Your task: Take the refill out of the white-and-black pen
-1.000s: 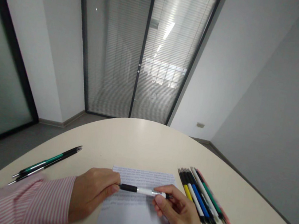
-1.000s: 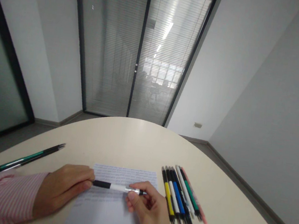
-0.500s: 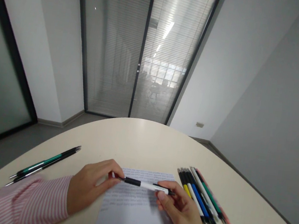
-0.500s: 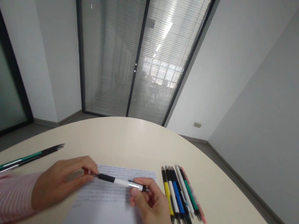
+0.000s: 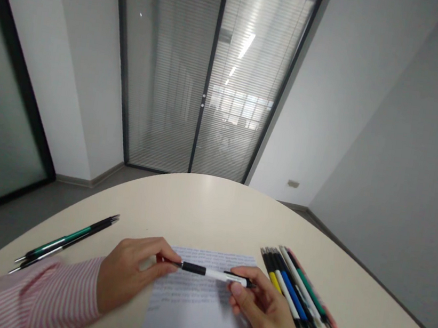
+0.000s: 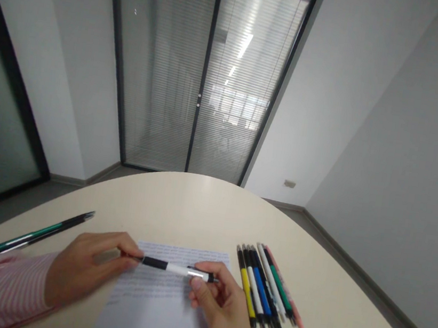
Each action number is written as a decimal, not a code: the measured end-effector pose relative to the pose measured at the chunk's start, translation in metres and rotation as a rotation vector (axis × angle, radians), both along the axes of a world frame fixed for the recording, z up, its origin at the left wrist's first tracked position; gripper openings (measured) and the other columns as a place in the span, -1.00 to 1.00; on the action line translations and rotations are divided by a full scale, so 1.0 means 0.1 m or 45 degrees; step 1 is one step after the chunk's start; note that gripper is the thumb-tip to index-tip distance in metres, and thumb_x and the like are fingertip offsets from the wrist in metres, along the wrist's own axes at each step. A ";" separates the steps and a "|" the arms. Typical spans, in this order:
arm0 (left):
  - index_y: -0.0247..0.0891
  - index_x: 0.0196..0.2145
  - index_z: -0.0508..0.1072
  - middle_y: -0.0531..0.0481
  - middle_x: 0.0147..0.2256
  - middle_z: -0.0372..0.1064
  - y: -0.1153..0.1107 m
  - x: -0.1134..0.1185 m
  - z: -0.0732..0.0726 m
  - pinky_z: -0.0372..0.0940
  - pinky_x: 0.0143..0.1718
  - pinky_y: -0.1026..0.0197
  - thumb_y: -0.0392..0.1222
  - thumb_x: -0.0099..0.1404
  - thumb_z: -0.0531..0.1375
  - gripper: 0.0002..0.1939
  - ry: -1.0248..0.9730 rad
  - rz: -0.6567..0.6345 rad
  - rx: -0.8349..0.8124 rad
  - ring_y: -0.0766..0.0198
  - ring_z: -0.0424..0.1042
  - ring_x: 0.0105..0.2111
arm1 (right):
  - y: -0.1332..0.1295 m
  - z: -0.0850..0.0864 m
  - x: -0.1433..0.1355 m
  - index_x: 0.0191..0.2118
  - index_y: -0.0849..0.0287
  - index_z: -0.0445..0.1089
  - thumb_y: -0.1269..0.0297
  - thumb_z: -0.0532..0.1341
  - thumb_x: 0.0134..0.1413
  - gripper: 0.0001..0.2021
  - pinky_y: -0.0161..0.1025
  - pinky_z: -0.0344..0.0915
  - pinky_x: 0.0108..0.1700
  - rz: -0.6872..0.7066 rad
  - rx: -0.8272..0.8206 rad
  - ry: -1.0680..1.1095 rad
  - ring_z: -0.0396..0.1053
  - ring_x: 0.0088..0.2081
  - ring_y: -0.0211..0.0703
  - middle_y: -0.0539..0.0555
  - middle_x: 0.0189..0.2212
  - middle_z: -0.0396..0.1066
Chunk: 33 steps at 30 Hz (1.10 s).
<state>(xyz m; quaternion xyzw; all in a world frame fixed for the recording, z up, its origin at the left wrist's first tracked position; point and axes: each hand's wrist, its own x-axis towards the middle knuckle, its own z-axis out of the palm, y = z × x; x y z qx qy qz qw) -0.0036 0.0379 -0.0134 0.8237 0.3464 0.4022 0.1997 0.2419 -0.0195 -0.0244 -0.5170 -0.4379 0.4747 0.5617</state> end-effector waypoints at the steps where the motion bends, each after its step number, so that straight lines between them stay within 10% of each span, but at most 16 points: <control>1: -0.21 -0.41 0.51 0.08 -0.48 0.53 0.00 0.00 0.00 0.30 -0.39 0.39 -0.24 0.29 0.18 -0.85 0.002 -0.011 -0.008 0.35 0.48 -0.49 | 0.00 0.00 0.00 -0.31 0.14 0.52 -0.02 0.44 -0.19 -0.63 -0.31 0.18 -0.40 0.001 -0.005 0.000 0.29 -0.52 -0.23 -0.07 -0.63 0.39; 33: -0.21 -0.36 0.55 0.16 -0.48 0.53 -0.03 0.04 0.02 0.28 -0.34 0.46 -0.34 0.12 0.32 -0.90 -0.112 0.032 -0.150 0.41 0.49 -0.48 | 0.01 0.00 -0.01 -0.31 0.18 0.52 -0.02 0.46 -0.24 -0.59 -0.37 0.18 -0.44 -0.020 -0.020 0.059 0.28 -0.54 -0.31 -0.09 -0.65 0.41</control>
